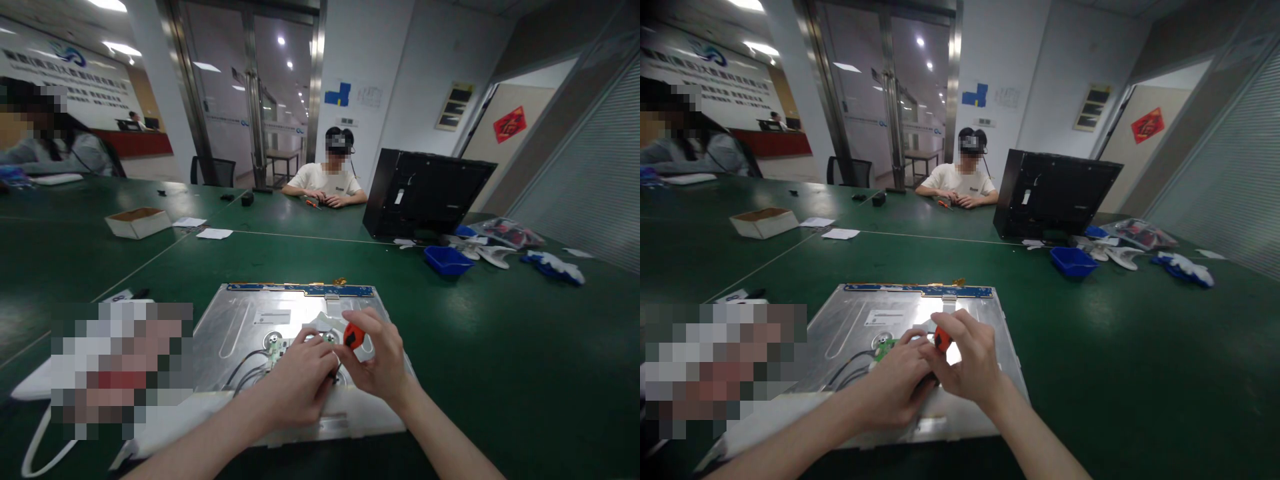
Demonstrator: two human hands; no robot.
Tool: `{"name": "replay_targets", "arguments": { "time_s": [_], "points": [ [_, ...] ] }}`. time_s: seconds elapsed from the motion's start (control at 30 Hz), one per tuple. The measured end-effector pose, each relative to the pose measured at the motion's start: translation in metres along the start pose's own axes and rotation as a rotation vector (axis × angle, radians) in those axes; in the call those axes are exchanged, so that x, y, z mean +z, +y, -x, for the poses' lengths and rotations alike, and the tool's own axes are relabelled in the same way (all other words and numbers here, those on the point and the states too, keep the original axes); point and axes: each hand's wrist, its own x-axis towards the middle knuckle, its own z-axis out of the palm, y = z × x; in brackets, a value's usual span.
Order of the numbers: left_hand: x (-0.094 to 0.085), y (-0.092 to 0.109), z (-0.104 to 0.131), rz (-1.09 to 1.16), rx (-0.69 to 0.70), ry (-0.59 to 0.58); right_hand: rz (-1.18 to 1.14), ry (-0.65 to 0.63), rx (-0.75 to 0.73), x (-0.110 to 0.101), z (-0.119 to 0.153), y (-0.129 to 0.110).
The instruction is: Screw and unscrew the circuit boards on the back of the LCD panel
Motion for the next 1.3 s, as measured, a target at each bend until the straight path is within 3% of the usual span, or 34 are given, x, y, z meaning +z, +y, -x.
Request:
{"name": "replay_targets", "arguments": {
  "time_s": [0.17, 0.47, 0.77, 1.0, 1.3],
  "points": [
    [-0.0032, 0.0016, -0.0010, -0.026, 0.014, -0.012, -0.083, -0.049, 0.031, -0.0038, -0.0013, -0.0016],
    [-0.0049, 0.0021, -0.0010, -0.022, 0.010, -0.011, 0.030, 0.029, -0.010, 0.0027, 0.0018, 0.0005],
    [-0.0034, 0.0021, -0.0010, -0.023, 0.009, -0.012, -0.105, -0.065, 0.035, -0.0022, 0.0009, -0.0007],
    [-0.0052, 0.0030, -0.0007, -0.002, 0.021, -0.008, 0.041, 0.018, -0.014, 0.0044, 0.0032, 0.0029],
    [-0.0048, 0.0023, -0.0012, -0.004, 0.030, -0.007, -0.079, -0.105, 0.005, -0.0019, -0.0007, -0.0024]
  ]
}}
